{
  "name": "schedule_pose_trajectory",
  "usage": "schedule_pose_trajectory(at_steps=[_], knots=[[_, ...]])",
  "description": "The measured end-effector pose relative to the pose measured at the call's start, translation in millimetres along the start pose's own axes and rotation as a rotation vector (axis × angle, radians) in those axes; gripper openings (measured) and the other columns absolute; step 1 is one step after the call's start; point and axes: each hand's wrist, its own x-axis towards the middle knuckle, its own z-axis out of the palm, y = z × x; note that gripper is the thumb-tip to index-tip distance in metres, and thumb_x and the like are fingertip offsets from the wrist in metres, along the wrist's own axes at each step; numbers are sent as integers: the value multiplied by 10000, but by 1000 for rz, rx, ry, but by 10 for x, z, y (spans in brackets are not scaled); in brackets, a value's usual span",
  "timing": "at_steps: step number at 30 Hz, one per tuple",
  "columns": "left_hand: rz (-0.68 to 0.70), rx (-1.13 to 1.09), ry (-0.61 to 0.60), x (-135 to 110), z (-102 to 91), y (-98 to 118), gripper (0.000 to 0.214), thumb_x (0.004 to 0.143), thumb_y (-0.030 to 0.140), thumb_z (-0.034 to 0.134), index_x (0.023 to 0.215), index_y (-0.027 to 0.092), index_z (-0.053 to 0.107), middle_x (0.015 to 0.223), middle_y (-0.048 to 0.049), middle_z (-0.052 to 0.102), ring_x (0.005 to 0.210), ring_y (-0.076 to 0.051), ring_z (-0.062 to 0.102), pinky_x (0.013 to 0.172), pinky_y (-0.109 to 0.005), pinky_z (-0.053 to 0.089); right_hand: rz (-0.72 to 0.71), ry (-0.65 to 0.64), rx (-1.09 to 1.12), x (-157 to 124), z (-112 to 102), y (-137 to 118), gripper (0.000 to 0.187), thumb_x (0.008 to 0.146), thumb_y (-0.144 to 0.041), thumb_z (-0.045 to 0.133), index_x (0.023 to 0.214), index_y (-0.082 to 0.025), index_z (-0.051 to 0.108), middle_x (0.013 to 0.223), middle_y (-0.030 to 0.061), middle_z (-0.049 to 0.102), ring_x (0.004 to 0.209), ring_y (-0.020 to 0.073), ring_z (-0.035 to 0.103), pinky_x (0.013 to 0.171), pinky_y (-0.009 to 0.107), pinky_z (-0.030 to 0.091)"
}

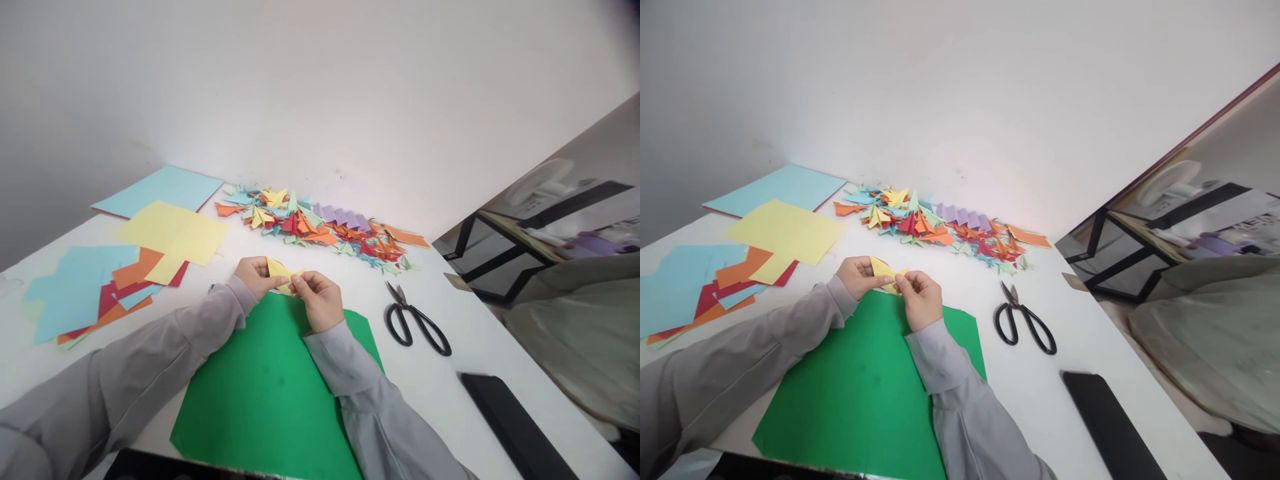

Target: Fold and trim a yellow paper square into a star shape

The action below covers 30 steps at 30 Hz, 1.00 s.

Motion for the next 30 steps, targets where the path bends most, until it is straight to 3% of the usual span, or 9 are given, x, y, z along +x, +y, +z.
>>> schedule_pose_trajectory(at_steps=[7, 21, 30], knots=[[-20, -11, 24, -13, 4, 21, 368, 311, 134, 766, 646, 91, 620, 604, -40, 673, 555, -148, 612, 575, -275, 500, 64, -15, 58, 3, -22, 15, 228, 630, -390, 610, 617, -164, 592, 532, -1, 599, 502, 118, 530, 512, 249, 411], [5, 9, -4, -3, -16, 12, 374, 334, 143, 763, 677, 82, 628, 689, -73, 689, 616, -166, 631, 647, -293, 509, 9, -37, -2, -5, -11, 30, 205, 605, -346, 631, 578, -158, 555, 510, -6, 572, 472, 109, 494, 495, 246, 385], [-66, -74, -8, 11, -11, -30, 344, 385, 247, 759, 655, 87, 618, 559, -31, 652, 525, -162, 607, 518, -287, 504, 2, -36, 14, 10, -4, 24, 210, 607, -345, 616, 546, -163, 531, 460, -28, 525, 430, 90, 444, 463, 233, 358]])
